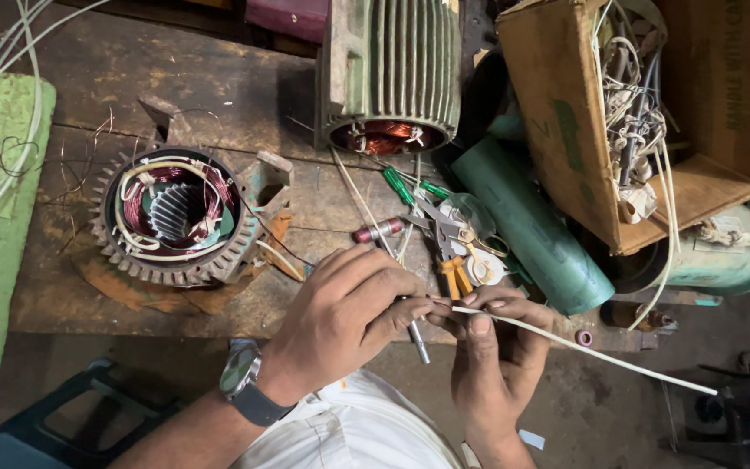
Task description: The person works at a cluttered workbench rewinding an electric motor stator, feeding white insulating sleeves and wire into the stator slots and pressing the windings into place by hand. They use pliers to cut and position wire and pick up a hammer at one point while fitting the coils.
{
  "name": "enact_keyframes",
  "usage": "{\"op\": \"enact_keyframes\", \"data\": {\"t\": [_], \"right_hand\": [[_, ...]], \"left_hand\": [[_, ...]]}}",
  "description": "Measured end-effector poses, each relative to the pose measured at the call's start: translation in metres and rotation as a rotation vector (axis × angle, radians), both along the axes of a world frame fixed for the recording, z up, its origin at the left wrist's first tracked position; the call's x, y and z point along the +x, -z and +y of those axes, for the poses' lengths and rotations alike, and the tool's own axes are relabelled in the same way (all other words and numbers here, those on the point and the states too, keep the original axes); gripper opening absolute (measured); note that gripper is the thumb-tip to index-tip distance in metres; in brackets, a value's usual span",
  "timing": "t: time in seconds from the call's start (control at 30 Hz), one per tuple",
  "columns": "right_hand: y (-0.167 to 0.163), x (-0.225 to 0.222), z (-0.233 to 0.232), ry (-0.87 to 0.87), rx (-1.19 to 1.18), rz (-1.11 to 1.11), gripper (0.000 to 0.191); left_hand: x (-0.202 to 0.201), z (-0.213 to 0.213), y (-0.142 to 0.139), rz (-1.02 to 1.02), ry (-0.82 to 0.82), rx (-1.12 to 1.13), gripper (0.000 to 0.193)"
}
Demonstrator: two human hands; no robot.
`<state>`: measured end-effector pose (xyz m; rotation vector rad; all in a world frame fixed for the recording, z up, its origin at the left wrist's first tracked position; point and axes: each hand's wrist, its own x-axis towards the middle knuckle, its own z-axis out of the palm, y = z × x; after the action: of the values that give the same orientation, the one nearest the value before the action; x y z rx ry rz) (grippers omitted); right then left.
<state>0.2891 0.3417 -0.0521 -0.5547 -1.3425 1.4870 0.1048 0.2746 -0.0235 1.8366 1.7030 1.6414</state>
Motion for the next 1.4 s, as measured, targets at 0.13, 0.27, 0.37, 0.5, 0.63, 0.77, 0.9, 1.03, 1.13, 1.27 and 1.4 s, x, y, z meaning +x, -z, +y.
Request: {"op": "enact_keyframes", "data": {"t": [0.13,0.27,0.37,0.5,0.63,0.77,0.9,1.03,1.13,1.27,1.4], "right_hand": [[0.004,0.002,0.000,0.006,-0.002,0.014,0.020],[0.005,0.003,-0.001,-0.016,-0.051,0.029,0.018],[0.007,0.000,-0.003,-0.027,0.097,-0.061,0.015],[0.010,-0.008,0.003,-0.015,0.175,-0.303,0.015],[0.007,-0.011,0.018,-0.031,0.005,-0.310,0.015],[0.004,-0.028,0.021,-0.027,0.030,-0.377,0.012],[0.013,-0.076,0.021,-0.173,0.458,-0.559,0.012],[0.021,-0.109,0.026,-0.095,0.436,-0.563,0.011],[0.027,-0.125,0.032,-0.064,0.379,-0.546,0.011],[0.049,-0.167,0.032,-0.141,0.434,-0.608,0.013],[0.051,-0.167,0.029,-0.182,0.390,-0.510,0.023]], "left_hand": [[0.001,0.000,0.000,-0.018,-0.003,-0.024,0.017],[0.002,0.000,0.001,-0.010,-0.015,-0.016,0.017],[0.002,0.002,0.008,-0.020,0.010,-0.016,0.022],[-0.006,0.006,0.028,-0.155,0.202,0.045,0.035],[-0.039,0.000,0.053,0.197,0.147,-0.080,0.035],[-0.086,0.003,0.070,0.279,-0.005,-0.219,0.033],[-0.095,0.010,0.074,0.345,0.010,-0.232,0.036],[-0.096,0.006,0.068,0.442,-0.151,-0.135,0.036],[-0.111,-0.009,0.062,0.550,-0.383,-0.191,0.030],[-0.121,-0.017,0.057,0.441,-0.465,-0.382,0.026],[-0.106,-0.023,0.048,0.467,-0.437,-0.351,0.031]]}}
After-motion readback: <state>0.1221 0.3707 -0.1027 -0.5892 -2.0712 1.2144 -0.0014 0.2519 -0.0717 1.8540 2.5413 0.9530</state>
